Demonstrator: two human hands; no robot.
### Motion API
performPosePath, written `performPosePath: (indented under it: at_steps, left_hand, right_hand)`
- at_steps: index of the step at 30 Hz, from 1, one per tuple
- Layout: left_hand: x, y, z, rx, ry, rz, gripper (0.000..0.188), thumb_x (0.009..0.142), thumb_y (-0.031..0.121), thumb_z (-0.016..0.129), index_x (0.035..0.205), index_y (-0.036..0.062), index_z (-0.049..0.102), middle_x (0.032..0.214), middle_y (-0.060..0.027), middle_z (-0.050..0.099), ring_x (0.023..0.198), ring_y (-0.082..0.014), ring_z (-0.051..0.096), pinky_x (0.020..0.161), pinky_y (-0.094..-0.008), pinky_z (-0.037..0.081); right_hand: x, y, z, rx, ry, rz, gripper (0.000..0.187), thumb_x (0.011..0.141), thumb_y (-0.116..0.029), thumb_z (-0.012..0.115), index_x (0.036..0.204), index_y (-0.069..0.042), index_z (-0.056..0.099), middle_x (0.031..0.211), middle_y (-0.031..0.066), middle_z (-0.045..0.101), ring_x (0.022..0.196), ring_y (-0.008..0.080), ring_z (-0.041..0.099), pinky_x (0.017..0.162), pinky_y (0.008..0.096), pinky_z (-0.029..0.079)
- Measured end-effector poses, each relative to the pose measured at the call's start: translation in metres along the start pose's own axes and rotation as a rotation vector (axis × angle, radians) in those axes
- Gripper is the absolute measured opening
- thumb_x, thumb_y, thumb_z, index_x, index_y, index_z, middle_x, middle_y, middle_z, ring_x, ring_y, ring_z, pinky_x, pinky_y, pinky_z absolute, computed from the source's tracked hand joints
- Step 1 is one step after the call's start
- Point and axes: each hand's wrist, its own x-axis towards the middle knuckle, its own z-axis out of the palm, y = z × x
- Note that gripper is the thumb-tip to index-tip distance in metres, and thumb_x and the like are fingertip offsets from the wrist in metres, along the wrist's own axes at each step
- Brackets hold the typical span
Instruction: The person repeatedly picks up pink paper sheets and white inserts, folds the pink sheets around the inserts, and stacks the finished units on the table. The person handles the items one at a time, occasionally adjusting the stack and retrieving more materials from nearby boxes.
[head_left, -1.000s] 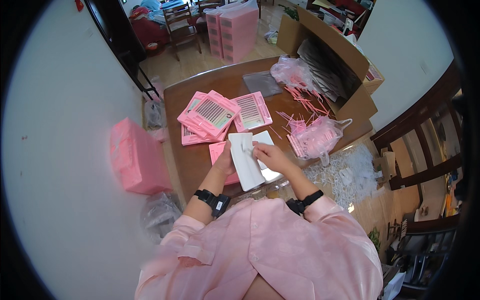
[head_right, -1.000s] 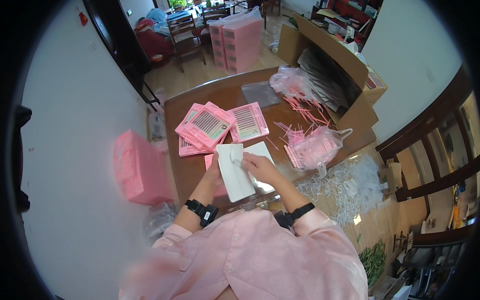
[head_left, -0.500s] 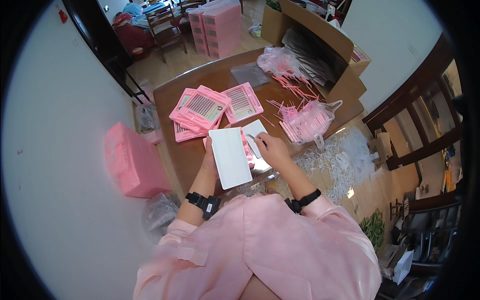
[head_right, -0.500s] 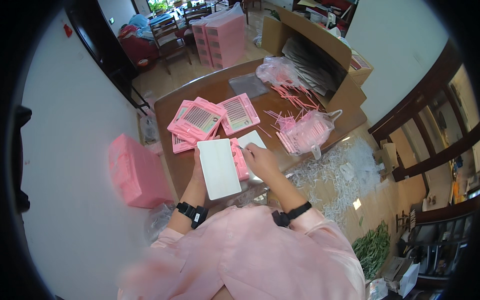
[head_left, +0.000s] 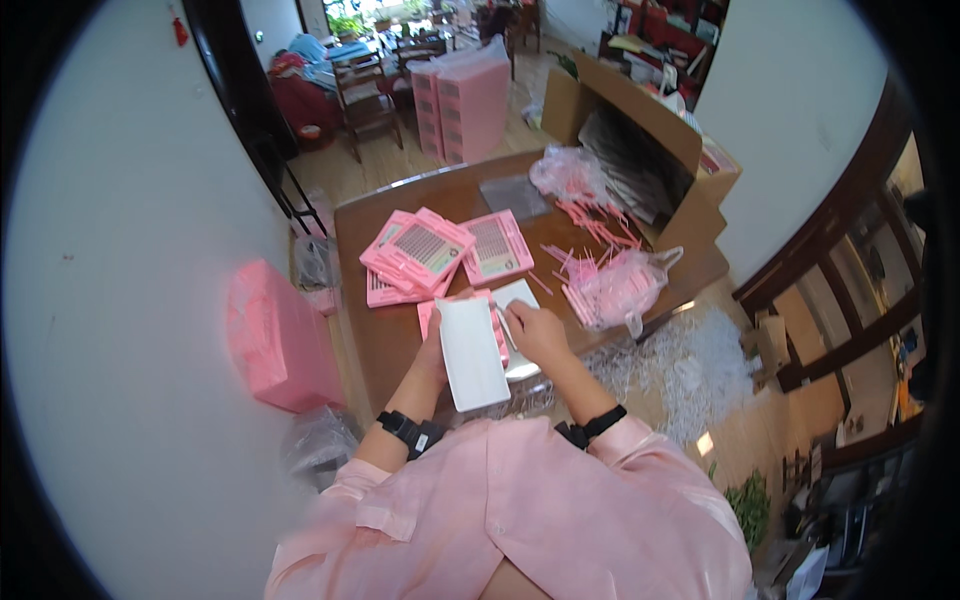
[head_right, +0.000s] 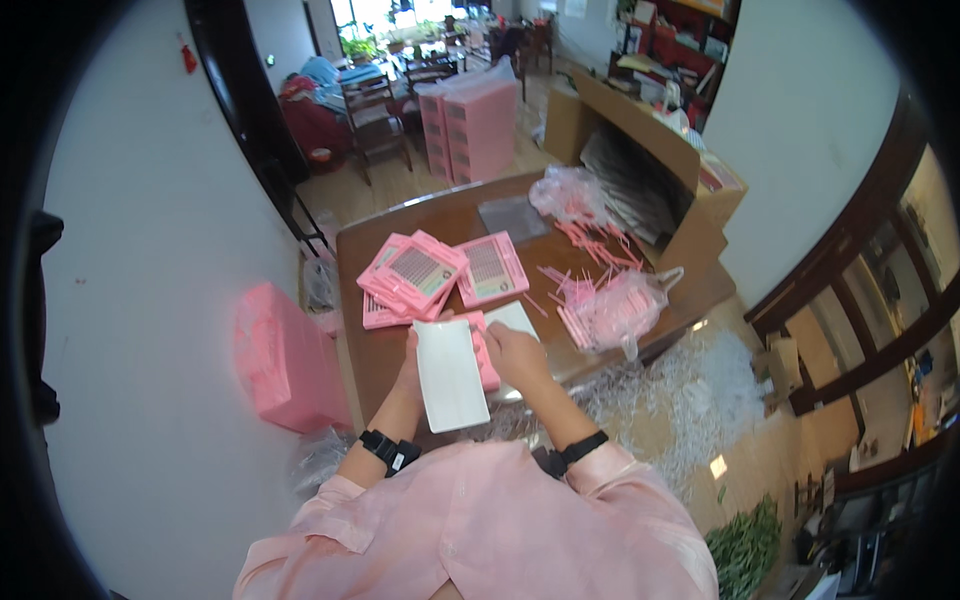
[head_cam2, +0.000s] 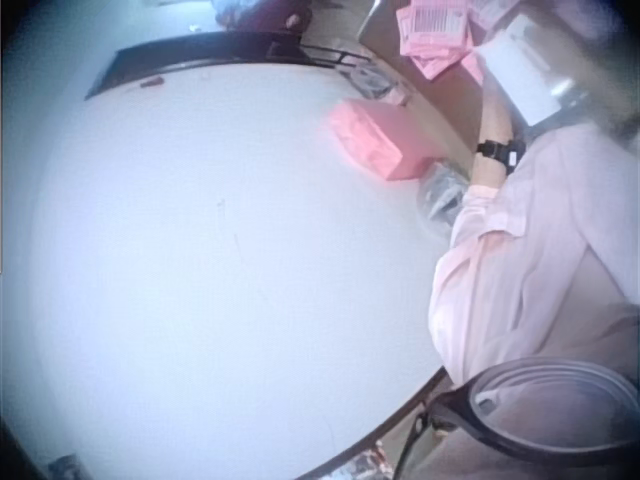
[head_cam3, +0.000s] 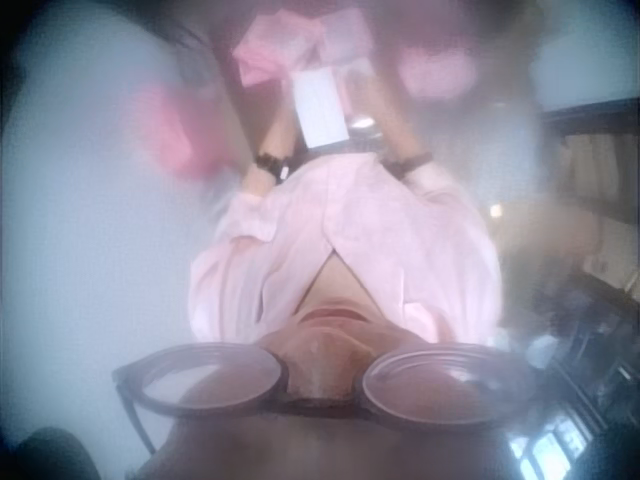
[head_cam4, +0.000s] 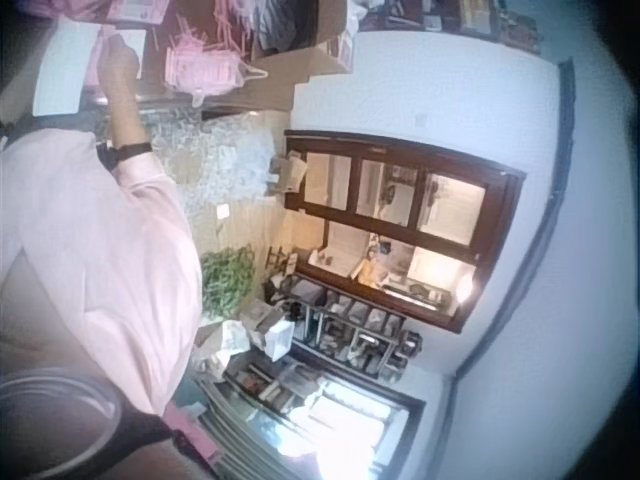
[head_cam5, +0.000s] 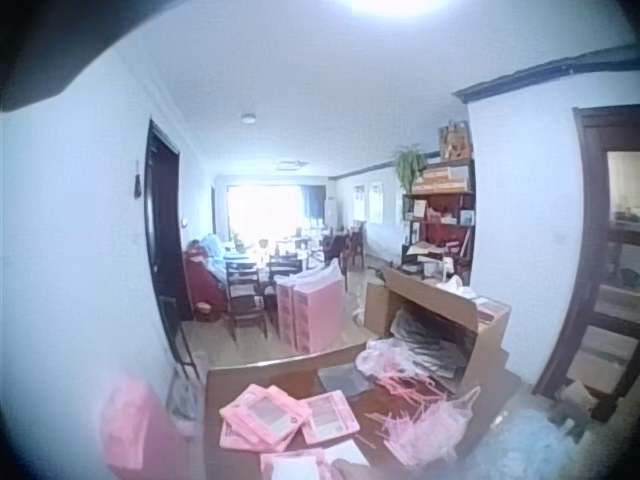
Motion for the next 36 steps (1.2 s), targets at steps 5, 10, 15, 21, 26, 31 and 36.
performPosePath:
  at_steps: [5, 10, 15, 21, 26, 31, 36]
  left_hand:
    - [-0.005, -0.029, 0.018, -0.033, -0.058, -0.053, 0.1, 0.082, 0.073, 0.065, 0.156, 0.0142, 0.032, 0.143, -0.0119, 0.051, 0.112, -0.0261, 0.061, 0.092, -0.0445, 0.056]
    - [0.006, -0.064, 0.049, 0.067, -0.028, -0.116, 0.106, 0.082, 0.061, 0.074, 0.161, 0.0152, 0.02, 0.142, -0.0102, 0.052, 0.113, -0.0218, 0.062, 0.095, -0.0436, 0.057]
    - [0.023, -0.094, 0.08, 0.228, -0.1, -0.143, 0.112, 0.081, 0.065, 0.072, 0.161, 0.0116, 0.016, 0.142, -0.0085, 0.05, 0.117, -0.0185, 0.059, 0.097, -0.0431, 0.055]
    - [0.034, -0.118, 0.094, 0.114, -0.05, -0.073, 0.1, 0.089, 0.057, 0.069, 0.161, 0.0117, 0.017, 0.141, -0.0104, 0.052, 0.112, -0.0214, 0.062, 0.097, -0.0486, 0.055]
    - [0.036, -0.116, 0.097, 0.06, 0.224, 0.079, 0.091, 0.086, 0.079, 0.052, 0.156, 0.0243, 0.031, 0.148, -0.0166, 0.047, 0.126, -0.0337, 0.053, 0.099, -0.0579, 0.05]
    - [0.035, -0.109, 0.103, -0.02, 0.243, 0.159, 0.09, 0.087, 0.081, 0.048, 0.156, 0.0266, 0.031, 0.149, -0.0171, 0.045, 0.126, -0.0349, 0.053, 0.1, -0.0587, 0.049]
    - [0.039, -0.123, 0.112, -0.007, 0.253, 0.157, 0.095, 0.084, 0.082, 0.049, 0.157, 0.026, 0.029, 0.145, -0.0187, 0.049, 0.122, -0.0348, 0.056, 0.1, -0.0574, 0.05]
  right_hand:
    - [-0.014, 0.026, -0.023, -0.026, -0.071, -0.065, 0.024, 0.096, -0.034, 0.055, 0.089, -0.012, 0.062, 0.075, 0.0205, 0.066, 0.073, 0.0447, 0.065, 0.064, 0.0562, 0.05]
    - [-0.039, 0.065, -0.059, -0.026, -0.106, -0.082, 0.022, 0.095, -0.03, 0.059, 0.089, -0.009, 0.064, 0.076, 0.0195, 0.066, 0.073, 0.0432, 0.065, 0.063, 0.053, 0.049]
    - [-0.053, 0.104, -0.101, 0.204, -0.194, 0.004, 0.024, 0.095, -0.029, 0.06, 0.093, -0.006, 0.068, 0.079, 0.019, 0.068, 0.073, 0.038, 0.066, 0.064, 0.0455, 0.05]
    - [-0.076, 0.131, -0.124, 0.492, -0.373, -0.083, 0.025, 0.095, -0.027, 0.061, 0.093, -0.003, 0.066, 0.074, 0.0146, 0.063, 0.067, 0.027, 0.058, 0.065, 0.0376, 0.048]
    - [-0.09, 0.19, -0.14, 0.023, -0.979, -0.142, 0.032, 0.091, -0.033, 0.06, 0.098, -0.005, 0.073, 0.093, 0.0176, 0.072, 0.085, 0.0339, 0.069, 0.075, 0.0443, 0.053]
    - [-0.113, 0.224, -0.152, -0.531, -1.084, 0.098, 0.032, 0.087, -0.03, 0.059, 0.106, -0.01, 0.077, 0.111, 0.0167, 0.073, 0.101, 0.0375, 0.069, 0.089, 0.044, 0.055]
    - [-0.088, 0.195, -0.156, -0.026, -0.504, -0.004, 0.031, 0.093, -0.031, 0.058, 0.1, -0.004, 0.072, 0.097, 0.0212, 0.071, 0.09, 0.0396, 0.068, 0.08, 0.0462, 0.053]
